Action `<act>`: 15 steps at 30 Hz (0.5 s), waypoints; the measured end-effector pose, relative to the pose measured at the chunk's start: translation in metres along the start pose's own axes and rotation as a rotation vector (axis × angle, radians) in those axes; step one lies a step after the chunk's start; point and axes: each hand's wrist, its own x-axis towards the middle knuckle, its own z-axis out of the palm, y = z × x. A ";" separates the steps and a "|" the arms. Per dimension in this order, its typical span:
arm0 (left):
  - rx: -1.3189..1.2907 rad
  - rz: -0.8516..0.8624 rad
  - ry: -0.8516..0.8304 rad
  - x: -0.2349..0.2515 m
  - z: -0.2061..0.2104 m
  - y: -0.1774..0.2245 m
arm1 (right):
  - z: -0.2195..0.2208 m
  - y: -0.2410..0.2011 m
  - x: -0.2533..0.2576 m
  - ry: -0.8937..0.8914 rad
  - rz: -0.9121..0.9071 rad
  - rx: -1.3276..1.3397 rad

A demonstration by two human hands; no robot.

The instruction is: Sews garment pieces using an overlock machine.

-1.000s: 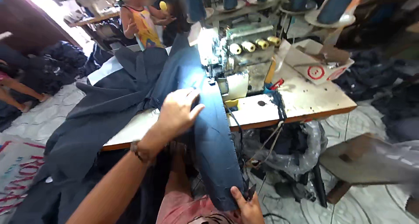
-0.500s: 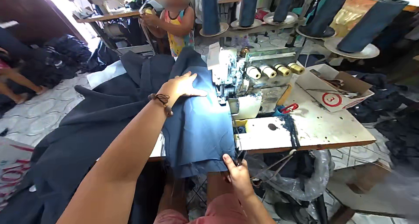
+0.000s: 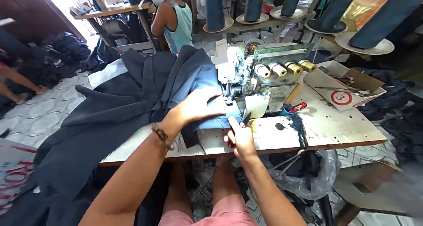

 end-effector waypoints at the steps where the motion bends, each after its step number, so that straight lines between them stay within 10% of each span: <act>1: 0.009 -0.006 -0.035 0.009 -0.005 -0.006 | -0.007 -0.002 0.002 -0.050 -0.030 -0.017; 7: 0.186 -0.217 -0.306 0.055 -0.014 -0.041 | -0.102 -0.050 -0.012 -0.233 -0.086 -0.632; 15: 0.462 -0.657 -0.174 -0.002 -0.012 0.009 | -0.189 -0.130 -0.042 -0.046 0.167 -1.816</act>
